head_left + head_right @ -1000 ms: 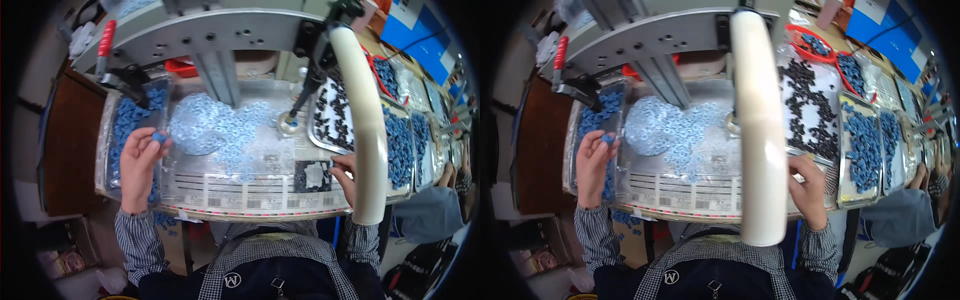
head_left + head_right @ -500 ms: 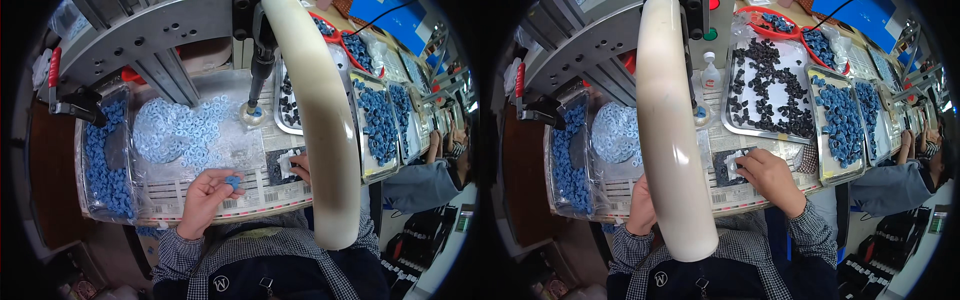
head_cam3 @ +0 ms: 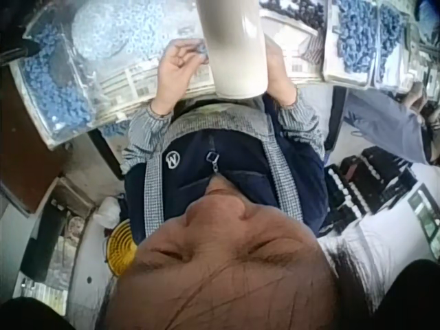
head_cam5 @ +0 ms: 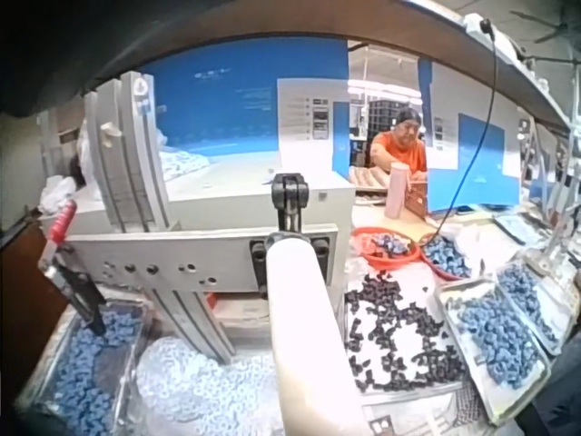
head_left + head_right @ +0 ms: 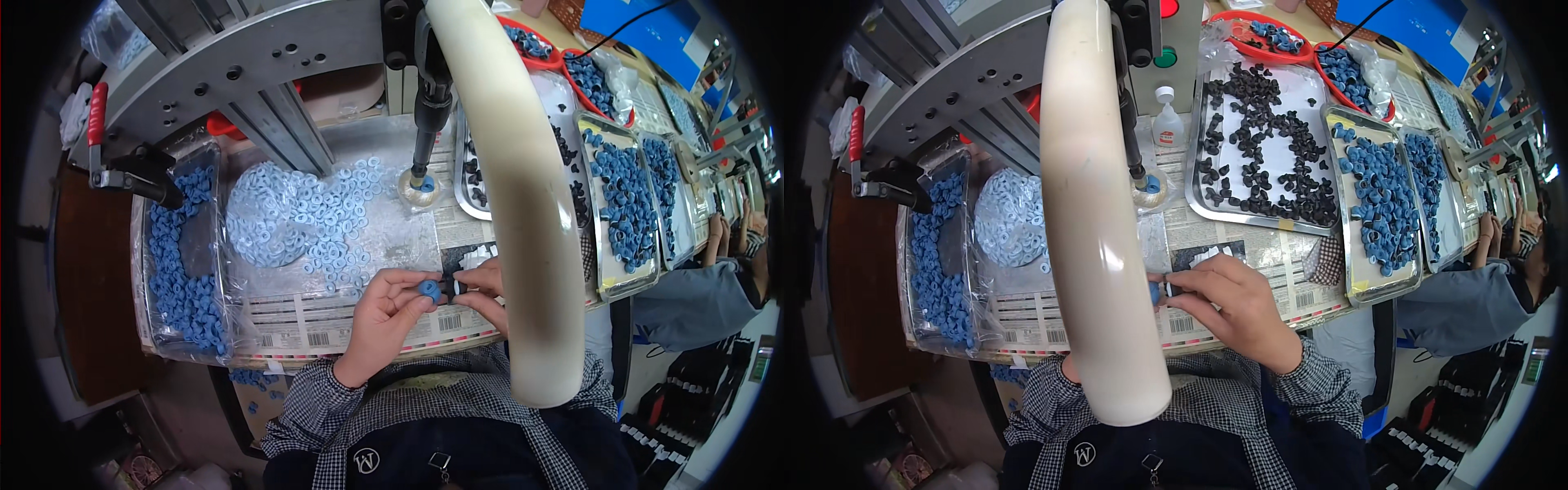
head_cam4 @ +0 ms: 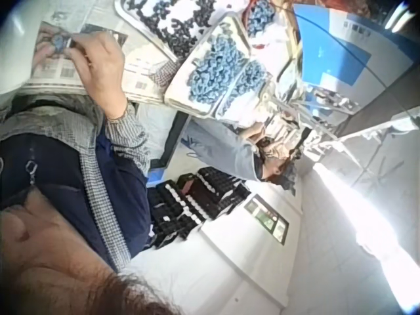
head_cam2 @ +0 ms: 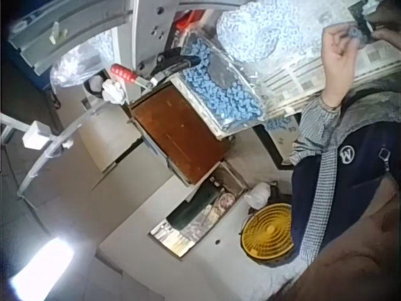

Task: Assembling small blue and black plastic or ceramic components using a manual assembly press at a workbench.

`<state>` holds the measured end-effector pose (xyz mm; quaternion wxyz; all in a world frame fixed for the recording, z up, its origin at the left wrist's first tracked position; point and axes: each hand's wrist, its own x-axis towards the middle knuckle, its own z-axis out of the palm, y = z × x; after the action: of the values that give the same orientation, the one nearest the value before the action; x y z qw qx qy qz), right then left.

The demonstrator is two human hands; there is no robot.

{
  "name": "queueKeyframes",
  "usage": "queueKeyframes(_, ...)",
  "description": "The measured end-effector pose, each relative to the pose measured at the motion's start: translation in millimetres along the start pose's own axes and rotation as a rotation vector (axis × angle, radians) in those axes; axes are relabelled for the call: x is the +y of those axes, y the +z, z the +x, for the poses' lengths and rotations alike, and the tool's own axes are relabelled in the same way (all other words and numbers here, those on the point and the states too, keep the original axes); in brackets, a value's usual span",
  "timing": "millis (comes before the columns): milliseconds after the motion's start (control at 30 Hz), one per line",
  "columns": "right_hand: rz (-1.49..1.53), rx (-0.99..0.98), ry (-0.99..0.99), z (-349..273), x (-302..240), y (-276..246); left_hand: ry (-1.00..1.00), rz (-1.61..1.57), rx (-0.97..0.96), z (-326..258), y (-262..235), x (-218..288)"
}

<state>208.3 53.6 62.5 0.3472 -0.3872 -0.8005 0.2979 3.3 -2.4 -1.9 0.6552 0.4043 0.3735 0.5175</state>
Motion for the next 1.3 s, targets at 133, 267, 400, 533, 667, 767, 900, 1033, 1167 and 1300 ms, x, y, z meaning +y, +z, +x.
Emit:
queueKeyframes(133,-0.002,-0.003,-0.068,3.9,1.0,10.5,0.19,-0.18,0.013,-0.6,14.7,-1.9)
queueKeyframes(267,-0.025,-0.013,-0.065,2.7,0.6,13.8,0.362,-0.31,0.037,-0.9,26.6,-4.0)
queueKeyframes(400,-0.045,0.0,-0.053,0.4,1.6,16.6,0.045,-0.17,0.12,-3.9,20.6,6.0)
queueKeyframes(533,-0.023,-0.008,-0.058,2.1,-2.1,16.2,0.156,-0.193,0.087,-2.9,18.5,3.2)
queueKeyframes(667,-0.01,0.014,-0.031,1.0,-3.9,17.2,0.078,-0.104,0.117,-5.1,14.3,-10.2)
queueKeyframes(767,-0.006,0.026,-0.006,0.6,-5.1,20.2,0.125,0.154,0.185,-4.3,22.4,-1.6)
queueKeyframes(900,0.034,0.043,0.042,-6.2,-1.6,26.2,0.287,0.385,0.313,-3.1,30.3,-5.4)
queueKeyframes(1033,0.025,0.077,0.013,-4.0,-1.3,24.8,0.439,0.682,0.313,0.7,26.7,1.0)
queueKeyframes(1167,0.174,0.019,0.08,-19.7,36.3,32.9,0.401,0.828,0.165,15.6,17.6,23.0)
queueKeyframes(1300,0.096,0.222,0.055,8.0,7.2,-28.8,0.537,0.904,0.282,55.0,-10.8,80.1)
